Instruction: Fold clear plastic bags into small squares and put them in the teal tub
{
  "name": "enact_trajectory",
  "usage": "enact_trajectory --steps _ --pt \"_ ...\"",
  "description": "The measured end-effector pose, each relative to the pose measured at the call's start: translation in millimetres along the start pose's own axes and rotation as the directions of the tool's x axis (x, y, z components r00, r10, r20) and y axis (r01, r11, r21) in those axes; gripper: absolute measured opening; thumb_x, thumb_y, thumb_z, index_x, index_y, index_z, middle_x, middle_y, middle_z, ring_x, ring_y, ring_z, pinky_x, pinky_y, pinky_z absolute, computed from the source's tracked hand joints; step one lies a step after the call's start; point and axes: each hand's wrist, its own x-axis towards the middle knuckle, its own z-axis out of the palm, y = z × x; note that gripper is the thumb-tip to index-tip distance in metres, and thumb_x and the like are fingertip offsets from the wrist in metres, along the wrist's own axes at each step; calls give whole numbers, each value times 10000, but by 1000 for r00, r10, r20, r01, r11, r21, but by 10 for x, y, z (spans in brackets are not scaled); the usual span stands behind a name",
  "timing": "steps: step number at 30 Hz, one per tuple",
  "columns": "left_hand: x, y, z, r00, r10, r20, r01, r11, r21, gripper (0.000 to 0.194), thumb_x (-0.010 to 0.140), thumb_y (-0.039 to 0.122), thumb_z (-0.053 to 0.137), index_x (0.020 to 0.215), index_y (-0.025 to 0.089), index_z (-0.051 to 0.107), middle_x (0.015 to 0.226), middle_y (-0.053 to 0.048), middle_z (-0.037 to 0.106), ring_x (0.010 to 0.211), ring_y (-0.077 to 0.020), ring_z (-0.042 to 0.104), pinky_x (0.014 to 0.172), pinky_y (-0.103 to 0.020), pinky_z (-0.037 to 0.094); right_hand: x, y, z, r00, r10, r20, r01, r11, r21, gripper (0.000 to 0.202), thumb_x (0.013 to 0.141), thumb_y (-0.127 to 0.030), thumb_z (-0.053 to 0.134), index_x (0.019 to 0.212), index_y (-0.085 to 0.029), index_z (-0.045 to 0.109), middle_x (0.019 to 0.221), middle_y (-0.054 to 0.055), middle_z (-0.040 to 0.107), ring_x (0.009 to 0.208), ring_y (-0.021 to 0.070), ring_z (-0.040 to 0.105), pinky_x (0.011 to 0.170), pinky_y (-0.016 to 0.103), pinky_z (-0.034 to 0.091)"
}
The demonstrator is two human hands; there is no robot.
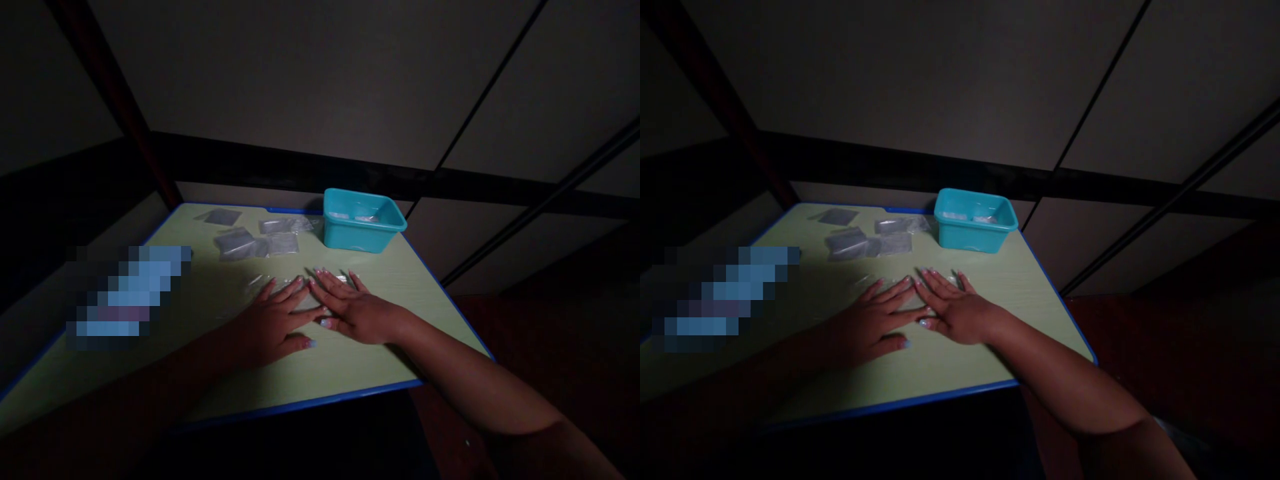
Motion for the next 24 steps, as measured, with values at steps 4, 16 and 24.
enact_trajectory --steps 4,16,24 --pt "-14 14 -16 1000 0 -20 0 1000 -3 561 914 537 430 1434 341 355 1562 -112 174 1436 -344 118 1072 -643 150 -151 -138 -35 999 -2 46 2 1000 -2 827 932 -520 408 1499 -91 -14 1547 174 -24 1438 263 -24 1123 577 -2" --pt "-48 -84 72 974 59 -216 -46 997 69 639 925 546 362 1474 228 286 1532 -113 290 1410 -283 258 1134 -536 105 -272 -250 86 997 -82 10 82 996 -25 858 912 -613 358 1495 -36 105 1534 190 107 1439 260 83 1168 481 18" --pt "-104 -82 136 985 92 -146 -87 995 38 644 883 608 426 1463 375 275 1556 -121 214 1411 -338 236 1079 -614 170 -314 -327 17 983 164 76 -155 981 -113 1026 798 -698 493 1424 88 284 1447 348 225 1373 445 186 1108 585 215"
